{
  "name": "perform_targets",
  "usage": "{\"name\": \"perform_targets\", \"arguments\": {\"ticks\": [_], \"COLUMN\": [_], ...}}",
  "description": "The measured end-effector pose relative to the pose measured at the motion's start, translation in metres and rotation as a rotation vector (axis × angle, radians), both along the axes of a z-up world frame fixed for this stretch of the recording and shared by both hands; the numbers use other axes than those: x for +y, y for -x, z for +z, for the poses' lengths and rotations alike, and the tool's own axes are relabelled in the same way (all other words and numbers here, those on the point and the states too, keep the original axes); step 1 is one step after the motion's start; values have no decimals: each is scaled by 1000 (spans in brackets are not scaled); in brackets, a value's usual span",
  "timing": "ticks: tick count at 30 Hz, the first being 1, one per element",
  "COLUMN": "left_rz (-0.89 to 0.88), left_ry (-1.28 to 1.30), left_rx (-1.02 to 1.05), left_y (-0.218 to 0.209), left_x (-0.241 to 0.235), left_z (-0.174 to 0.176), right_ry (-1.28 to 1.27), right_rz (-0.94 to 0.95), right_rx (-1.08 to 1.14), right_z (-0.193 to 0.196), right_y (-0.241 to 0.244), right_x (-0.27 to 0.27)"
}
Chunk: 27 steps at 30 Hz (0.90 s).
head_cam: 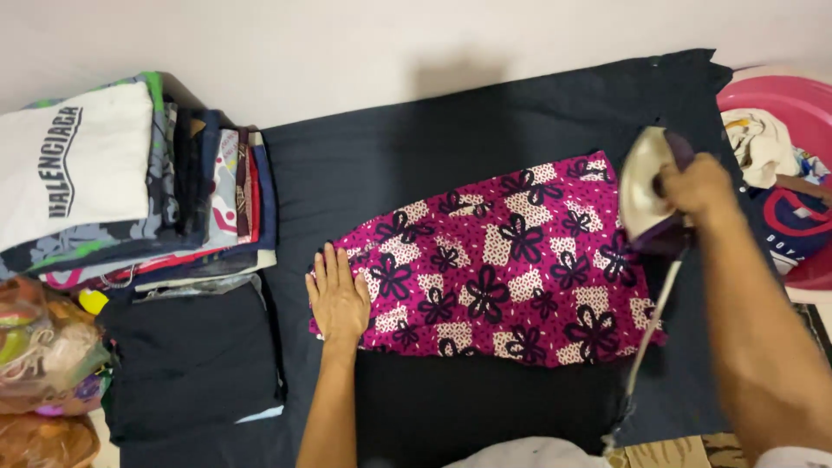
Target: Ironing and folding a purple patterned garment on a flat surface.
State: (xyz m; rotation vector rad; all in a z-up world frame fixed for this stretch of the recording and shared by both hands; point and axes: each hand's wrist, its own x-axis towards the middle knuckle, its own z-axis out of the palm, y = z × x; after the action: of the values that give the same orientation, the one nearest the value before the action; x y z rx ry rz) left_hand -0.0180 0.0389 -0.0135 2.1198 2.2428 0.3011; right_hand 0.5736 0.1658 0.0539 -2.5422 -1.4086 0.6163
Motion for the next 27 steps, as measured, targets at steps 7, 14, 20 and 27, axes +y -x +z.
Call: {"name": "perform_targets", "arguments": {"ticks": [7, 14, 20, 27], "left_rz": [-23, 64, 40, 39], "left_ry": [-103, -3, -29, -3], "left_rx": [-153, -59, -22, 1], "left_y": [2, -2, -3, -4], "left_x": [-11, -34, -37, -36], "left_z": [9, -3, -3, -2], "right_ry": [30, 38, 164, 270], "right_rz": [420, 1125, 1194, 905], "right_rx": [48, 66, -73, -257], "right_z": [87, 73, 60, 52], "right_y": [103, 250, 235, 76], "right_x": [-87, -151, -162, -182]}}
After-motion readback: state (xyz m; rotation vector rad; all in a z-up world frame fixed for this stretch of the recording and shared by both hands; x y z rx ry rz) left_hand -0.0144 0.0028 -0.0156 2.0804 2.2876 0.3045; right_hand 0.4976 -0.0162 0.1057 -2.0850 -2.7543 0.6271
